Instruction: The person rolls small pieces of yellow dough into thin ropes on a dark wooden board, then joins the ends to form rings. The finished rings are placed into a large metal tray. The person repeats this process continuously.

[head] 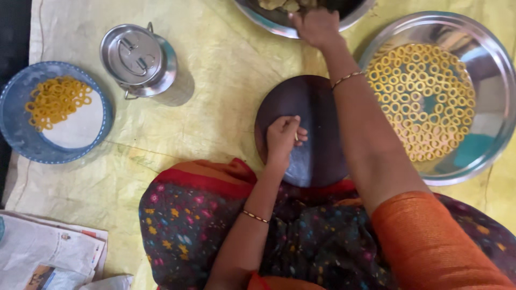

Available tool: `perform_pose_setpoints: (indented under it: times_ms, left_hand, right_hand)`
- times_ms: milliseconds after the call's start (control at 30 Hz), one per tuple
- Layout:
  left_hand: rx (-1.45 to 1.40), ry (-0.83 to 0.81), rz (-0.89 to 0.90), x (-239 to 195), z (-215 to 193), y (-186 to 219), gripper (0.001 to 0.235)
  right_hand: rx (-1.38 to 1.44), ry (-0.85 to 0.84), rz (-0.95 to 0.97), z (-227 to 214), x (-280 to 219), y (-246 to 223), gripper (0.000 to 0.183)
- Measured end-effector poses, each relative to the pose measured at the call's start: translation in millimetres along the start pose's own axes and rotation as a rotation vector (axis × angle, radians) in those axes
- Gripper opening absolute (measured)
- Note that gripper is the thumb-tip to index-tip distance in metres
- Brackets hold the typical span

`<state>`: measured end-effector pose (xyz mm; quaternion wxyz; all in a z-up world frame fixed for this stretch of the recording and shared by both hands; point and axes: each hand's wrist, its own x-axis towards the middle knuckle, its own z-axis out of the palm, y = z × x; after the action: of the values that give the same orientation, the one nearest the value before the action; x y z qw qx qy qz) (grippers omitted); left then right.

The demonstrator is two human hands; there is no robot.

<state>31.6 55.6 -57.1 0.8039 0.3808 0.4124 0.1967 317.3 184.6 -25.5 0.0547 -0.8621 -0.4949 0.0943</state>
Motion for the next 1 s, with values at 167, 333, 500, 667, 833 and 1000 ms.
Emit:
perform_pose_setpoints:
  times_ms: [167, 333, 500, 667, 833, 1000]
  left_hand:
    - [0.071, 0.041, -0.038, -7.1, 8.2, 15.2, 0.023]
    - [0.059, 0.042, -0.061, -15.3, 9.8, 26.8, 0.023]
    - [0.069, 0.052, -0.055, -14.8, 11.5, 28.4, 0.021]
    - [-0.01, 0.031, -0.033, -7.2, 6.3, 13.9, 0.021]
    - [-0.33, -0.055, -0.004, 2.4, -7.9, 1.9, 0.031]
    - [-0.625, -0.119, 0.024, 1.4, -14.1, 8.9, 0.058]
  right_hand:
    - [0.036, -0.138, -0.054, 10.1, 37.7, 20.2, 0.072]
    - [0.058, -0.231, 0.008, 13.2, 49.5, 17.7, 0.06]
    - [0.083, -0.038, -0.009, 8.7, 35.2, 11.2, 0.05]
    - [0.164, 0.249, -0.211, -3.4, -16.2, -3.7, 0.027]
    - [0.279, 0.604, -0.416, -43.6, -93.1, -23.3, 0.014]
    - [0.698, 0.419, -0.278, -69.3, -201.8, -44.4, 0.012]
